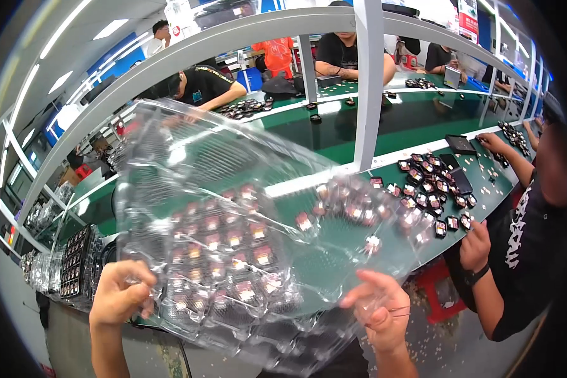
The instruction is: Assembling small electronic components into plastic cases at a factory line using tweezers.
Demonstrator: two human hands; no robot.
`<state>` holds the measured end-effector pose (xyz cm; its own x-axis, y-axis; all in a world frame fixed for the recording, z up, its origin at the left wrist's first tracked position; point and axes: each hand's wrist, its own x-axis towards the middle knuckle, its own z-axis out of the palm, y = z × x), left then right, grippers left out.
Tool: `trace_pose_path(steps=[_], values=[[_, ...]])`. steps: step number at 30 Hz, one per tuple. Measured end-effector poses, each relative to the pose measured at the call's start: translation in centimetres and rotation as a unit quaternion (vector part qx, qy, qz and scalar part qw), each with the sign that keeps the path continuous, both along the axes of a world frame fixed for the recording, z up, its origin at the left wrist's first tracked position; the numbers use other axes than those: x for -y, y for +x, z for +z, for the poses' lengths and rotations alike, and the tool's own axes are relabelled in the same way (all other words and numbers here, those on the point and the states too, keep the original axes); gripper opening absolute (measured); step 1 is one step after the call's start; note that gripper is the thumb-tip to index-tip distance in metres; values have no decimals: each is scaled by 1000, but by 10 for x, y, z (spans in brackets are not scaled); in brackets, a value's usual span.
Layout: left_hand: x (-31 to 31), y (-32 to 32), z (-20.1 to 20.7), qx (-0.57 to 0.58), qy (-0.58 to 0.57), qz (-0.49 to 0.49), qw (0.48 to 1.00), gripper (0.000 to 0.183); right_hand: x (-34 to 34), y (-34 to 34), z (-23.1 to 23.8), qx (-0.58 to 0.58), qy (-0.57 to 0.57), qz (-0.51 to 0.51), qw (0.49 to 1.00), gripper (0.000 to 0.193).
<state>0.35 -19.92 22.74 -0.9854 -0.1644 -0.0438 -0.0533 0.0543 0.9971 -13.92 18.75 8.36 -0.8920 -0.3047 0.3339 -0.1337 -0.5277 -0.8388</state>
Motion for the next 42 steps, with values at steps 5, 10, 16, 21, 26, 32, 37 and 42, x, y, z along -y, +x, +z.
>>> trace_pose_path(steps=[5, 10, 16, 21, 26, 32, 37, 42], values=[[18, -40, -3, 62, -65, 0, 996, 47, -9, 5, -12, 72, -108, -42, 991, 44], [38, -87, -20, 39, -166, 74, 983, 42, 8, 17, -24, 161, -59, 0, 985, 31], [77, -136, -52, 8, -243, 65, 968, 30, 43, 33, -19, 166, 56, -18, 984, 69], [113, -152, -67, 29, -355, 73, 932, 28, 59, 40, -13, 139, 184, 47, 972, 74], [77, -151, -69, -107, -584, 87, 800, 44, 74, 30, -15, 34, 266, -16, 963, 60], [31, -122, -74, 95, -591, -115, 793, 84, 83, 21, -15, -10, 295, -25, 955, 56], [29, -128, -80, 83, -559, -106, 818, 85, 70, 13, -9, -36, 318, -24, 947, 57], [35, -114, -71, 69, -585, -71, 805, 83, 37, -29, -22, -175, 462, -304, 814, 45]])
